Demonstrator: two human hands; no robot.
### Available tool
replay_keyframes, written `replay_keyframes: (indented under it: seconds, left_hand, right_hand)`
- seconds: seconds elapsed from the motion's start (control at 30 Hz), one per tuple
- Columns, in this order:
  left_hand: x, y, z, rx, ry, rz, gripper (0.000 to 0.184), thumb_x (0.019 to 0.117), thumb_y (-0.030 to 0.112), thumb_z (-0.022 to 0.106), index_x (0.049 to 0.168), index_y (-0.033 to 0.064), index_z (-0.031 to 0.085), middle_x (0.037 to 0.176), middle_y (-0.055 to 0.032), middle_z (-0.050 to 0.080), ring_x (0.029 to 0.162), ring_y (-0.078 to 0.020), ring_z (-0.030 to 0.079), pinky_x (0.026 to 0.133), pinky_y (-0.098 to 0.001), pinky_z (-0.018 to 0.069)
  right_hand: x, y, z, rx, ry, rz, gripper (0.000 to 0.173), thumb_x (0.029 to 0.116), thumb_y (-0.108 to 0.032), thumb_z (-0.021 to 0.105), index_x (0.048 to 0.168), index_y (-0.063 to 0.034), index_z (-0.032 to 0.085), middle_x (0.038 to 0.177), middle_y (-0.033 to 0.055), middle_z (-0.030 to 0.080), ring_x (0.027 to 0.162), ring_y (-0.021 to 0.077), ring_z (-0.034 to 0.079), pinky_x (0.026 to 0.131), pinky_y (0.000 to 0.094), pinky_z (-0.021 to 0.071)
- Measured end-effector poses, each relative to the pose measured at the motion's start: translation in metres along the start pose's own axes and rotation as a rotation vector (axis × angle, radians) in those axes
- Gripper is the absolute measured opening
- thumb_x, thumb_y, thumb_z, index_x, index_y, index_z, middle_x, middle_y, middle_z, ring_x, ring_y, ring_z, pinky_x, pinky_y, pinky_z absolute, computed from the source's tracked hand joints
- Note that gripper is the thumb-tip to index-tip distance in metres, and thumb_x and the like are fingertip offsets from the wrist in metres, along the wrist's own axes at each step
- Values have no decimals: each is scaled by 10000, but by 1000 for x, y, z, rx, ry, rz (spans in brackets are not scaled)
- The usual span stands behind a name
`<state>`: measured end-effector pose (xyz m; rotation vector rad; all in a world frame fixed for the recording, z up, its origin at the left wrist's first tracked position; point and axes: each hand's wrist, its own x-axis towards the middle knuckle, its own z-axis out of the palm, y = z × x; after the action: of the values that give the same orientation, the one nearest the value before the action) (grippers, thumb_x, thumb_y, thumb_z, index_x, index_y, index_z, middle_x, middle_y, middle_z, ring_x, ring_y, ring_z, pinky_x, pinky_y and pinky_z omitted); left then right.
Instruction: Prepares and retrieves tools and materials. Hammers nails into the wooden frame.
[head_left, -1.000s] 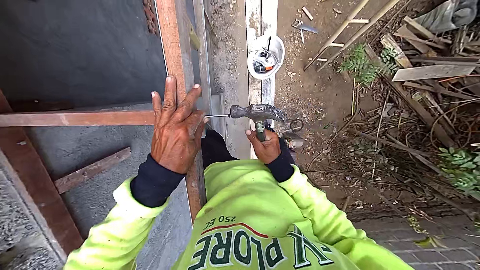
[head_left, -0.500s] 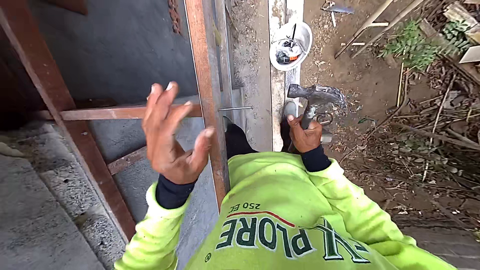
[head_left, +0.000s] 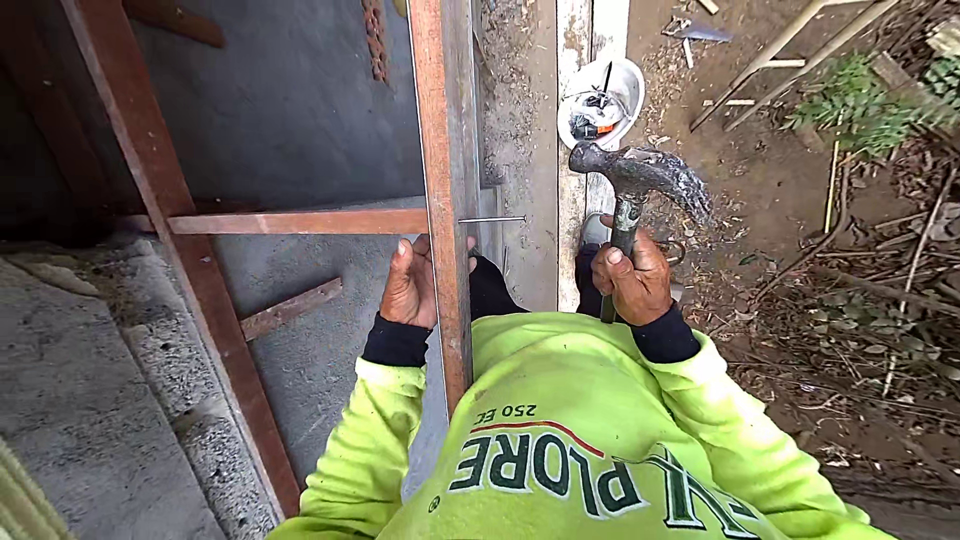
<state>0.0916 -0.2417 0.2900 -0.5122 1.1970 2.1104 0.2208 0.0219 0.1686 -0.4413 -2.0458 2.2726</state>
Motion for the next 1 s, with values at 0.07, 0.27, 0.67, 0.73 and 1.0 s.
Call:
replay_keyframes:
  seconds: [0.07, 0.27, 0.67, 0.73, 1.0]
  left_hand:
    - [0, 3, 7, 5, 23, -29, 714, 864, 688, 669, 1334, 155, 598, 1251, -111, 692, 1108, -261, 705, 891, -439, 614]
    - [9, 8, 33, 42, 284, -7, 579, 1009, 649, 405, 1236, 152, 596, 1103, -101, 726, 984, -235, 724, 799, -410, 617]
    - [16, -1, 29, 19, 241, 181, 270, 1023, 383, 558, 1064, 137, 660, 957, -56, 733, 892, -154, 721, 781, -351, 616]
    - [17, -1, 30, 22, 229, 193, 256, 1022, 380, 556, 1056, 150, 663, 964, -51, 734, 907, -151, 720, 787, -352, 613]
    - [15, 0, 34, 72, 220, 207, 261, 1050, 371, 525, 1081, 156, 670, 965, -38, 743, 910, -113, 725, 800, -295, 616]
  right_hand:
    - [-1, 2, 6, -44, 36, -2, 525, 1005, -518, 585, 1307, -90, 619, 637, -46, 527, 471, 61, 472, 445, 269, 463]
    - [-1, 16, 23, 14, 85, -93, 405, 978, -440, 668, 725, -152, 538, 550, -95, 481, 451, 5, 457, 439, 229, 424]
    - [0, 35, 29, 121, 23, -72, 381, 975, -414, 687, 729, -157, 549, 562, -105, 471, 467, -3, 444, 452, 213, 403]
    - [0, 37, 29, 142, 18, -76, 373, 984, -414, 679, 746, -151, 566, 571, -108, 483, 473, -6, 450, 456, 213, 411]
    - [-1, 47, 32, 197, -21, -66, 510, 1018, -616, 511, 808, -154, 571, 554, -95, 429, 446, 28, 411, 427, 253, 386]
